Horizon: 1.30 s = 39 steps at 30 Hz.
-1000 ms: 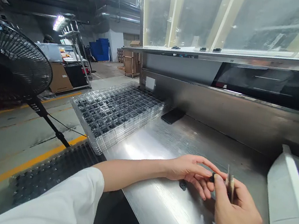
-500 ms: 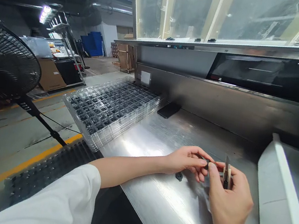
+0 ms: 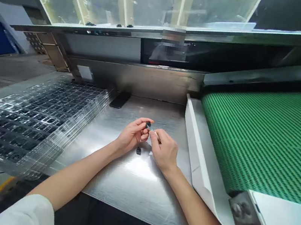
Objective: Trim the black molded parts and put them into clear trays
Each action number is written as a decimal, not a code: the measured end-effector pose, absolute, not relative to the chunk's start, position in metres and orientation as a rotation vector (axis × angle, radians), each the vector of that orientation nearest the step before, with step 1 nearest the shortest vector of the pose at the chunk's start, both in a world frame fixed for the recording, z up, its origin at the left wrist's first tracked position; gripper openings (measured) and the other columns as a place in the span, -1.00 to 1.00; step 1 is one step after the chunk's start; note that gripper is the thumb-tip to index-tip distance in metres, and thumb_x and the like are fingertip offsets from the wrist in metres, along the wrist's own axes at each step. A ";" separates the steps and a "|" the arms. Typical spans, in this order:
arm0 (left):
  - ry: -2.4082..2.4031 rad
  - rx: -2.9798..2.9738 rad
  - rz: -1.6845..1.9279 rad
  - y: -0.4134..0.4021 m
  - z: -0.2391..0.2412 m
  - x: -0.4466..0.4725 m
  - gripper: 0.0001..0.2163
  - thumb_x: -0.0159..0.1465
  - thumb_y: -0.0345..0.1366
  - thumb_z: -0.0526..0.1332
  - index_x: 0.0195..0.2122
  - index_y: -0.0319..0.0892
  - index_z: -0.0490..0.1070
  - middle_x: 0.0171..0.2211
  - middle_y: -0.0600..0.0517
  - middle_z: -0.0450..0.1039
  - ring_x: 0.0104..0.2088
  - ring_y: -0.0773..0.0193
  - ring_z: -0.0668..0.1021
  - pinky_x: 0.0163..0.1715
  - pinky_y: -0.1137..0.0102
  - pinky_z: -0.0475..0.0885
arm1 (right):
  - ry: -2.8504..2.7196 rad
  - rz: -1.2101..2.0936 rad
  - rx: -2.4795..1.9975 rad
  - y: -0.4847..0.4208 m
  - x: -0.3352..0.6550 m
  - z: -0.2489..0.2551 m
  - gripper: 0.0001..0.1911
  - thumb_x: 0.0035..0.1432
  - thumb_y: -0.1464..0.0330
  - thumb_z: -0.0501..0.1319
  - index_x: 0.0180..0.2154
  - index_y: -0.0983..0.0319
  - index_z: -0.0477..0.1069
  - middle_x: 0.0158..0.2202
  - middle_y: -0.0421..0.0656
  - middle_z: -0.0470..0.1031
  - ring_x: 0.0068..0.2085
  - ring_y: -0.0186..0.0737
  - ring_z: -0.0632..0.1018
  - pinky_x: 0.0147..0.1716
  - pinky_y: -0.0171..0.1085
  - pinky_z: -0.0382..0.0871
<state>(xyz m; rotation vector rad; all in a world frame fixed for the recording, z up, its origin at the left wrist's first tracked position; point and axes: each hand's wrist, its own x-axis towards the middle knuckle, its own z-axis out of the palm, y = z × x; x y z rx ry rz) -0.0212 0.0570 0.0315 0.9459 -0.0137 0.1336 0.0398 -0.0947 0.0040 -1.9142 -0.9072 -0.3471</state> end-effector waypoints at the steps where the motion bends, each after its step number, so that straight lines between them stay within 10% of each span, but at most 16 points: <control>1: -0.009 0.954 0.136 0.057 0.032 -0.022 -0.65 0.26 -0.19 0.41 0.00 -0.23 0.45 -0.49 0.11 0.29 -0.54 0.41 0.33 -0.45 0.48 0.23 | -0.921 -0.352 -1.923 -0.095 0.039 0.004 -0.54 0.51 0.02 0.04 -0.28 0.18 0.47 -0.46 -0.22 0.42 -0.44 -0.24 0.40 -0.38 -0.26 0.16; 39: 0.009 0.945 0.151 0.058 0.031 -0.022 -0.66 0.21 -0.24 0.44 -0.06 -0.28 0.49 -0.50 0.11 0.24 -0.56 0.44 0.27 -0.50 0.52 0.13 | -0.934 -0.376 -1.956 -0.095 0.042 -0.002 -0.58 0.51 0.10 0.04 -0.32 0.18 0.43 -0.45 -0.21 0.43 -0.42 -0.25 0.41 -0.38 -0.26 0.10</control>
